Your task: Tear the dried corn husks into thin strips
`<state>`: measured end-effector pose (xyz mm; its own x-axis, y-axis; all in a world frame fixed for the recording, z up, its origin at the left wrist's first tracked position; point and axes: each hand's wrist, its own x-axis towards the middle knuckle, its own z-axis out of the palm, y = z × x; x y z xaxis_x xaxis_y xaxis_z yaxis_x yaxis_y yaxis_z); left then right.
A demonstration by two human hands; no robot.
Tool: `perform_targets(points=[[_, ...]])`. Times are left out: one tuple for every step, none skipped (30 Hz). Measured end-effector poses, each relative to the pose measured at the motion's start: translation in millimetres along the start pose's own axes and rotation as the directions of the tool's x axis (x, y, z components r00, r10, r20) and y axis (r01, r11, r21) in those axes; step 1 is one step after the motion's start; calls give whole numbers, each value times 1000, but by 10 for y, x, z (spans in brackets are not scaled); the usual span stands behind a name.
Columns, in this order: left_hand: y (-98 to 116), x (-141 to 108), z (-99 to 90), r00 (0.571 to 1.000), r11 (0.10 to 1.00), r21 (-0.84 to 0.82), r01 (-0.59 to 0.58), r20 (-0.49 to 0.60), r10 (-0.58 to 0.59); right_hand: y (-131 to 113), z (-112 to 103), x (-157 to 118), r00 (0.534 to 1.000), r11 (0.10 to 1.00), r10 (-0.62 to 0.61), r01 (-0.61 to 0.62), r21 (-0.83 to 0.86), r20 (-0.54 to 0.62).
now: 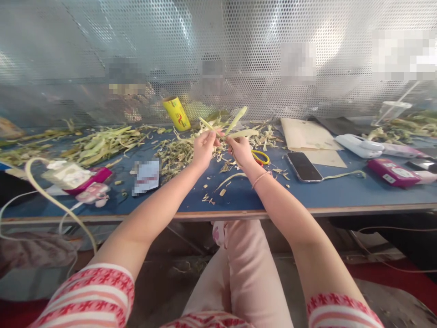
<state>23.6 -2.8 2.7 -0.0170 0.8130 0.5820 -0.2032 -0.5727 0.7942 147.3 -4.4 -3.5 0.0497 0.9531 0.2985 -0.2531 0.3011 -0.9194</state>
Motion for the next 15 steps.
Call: perform_targets(points=[[-9, 9, 0, 1000, 999, -33, 14, -8, -14, -1, -5, 1, 1000, 1000, -5, 5, -10, 6], [-17, 16, 1, 999, 998, -56, 29, -13, -30, -3, -9, 0, 1000, 1000, -7, 7, -20, 12], [-22, 21, 0, 999, 996, -73, 46, -18, -47, -5, -12, 0, 1000, 1000, -7, 8, -29, 19], [-26, 23, 0, 998, 994, -85, 64, -20, -66, -6, -14, -1, 1000, 999, -7, 8, -36, 23], [-28, 24, -1, 996, 992, -94, 80, -20, -82, -7, -16, -3, 1000, 999, -8, 9, -44, 27], [-29, 23, -3, 995, 990, -103, 94, -16, -96, -6, -19, -4, 1000, 998, -9, 10, -54, 29], [-30, 22, -5, 994, 988, -111, 105, -11, -106, -5, -22, -5, 999, 998, -9, 12, -69, 31], [-32, 22, -8, 993, 987, -117, 113, -3, -114, -3, -26, -5, 999, 996, -10, 13, -85, 34], [-35, 22, -13, 993, 986, -120, 117, 7, -117, -1, -32, -4, 999, 995, -11, 15, -102, 36], [-39, 24, -18, 993, 986, -122, 116, 19, -115, 1, -38, -2, 999, 993, -14, 18, -115, 38], [-44, 27, -24, 994, 987, -122, 109, 32, -106, 4, -44, 1, 999, 992, -19, 23, -124, 39], [-51, 30, -30, 994, 988, -118, 99, 47, -94, 6, -48, 5, 999, 992, -26, 31, -126, 40], [-58, 34, -35, 995, 990, -112, 90, 61, -83, 7, -51, 8, 999, 992, -36, 41, -123, 40], [-65, 39, -38, 994, 991, -105, 85, 73, -78, 6, -50, 12, 998, 992, -44, 49, -120, 41], [-71, 43, -39, 993, 991, -101, 89, 83, -80, 4, -46, 13, 998, 992, -47, 52, -114, 42]])
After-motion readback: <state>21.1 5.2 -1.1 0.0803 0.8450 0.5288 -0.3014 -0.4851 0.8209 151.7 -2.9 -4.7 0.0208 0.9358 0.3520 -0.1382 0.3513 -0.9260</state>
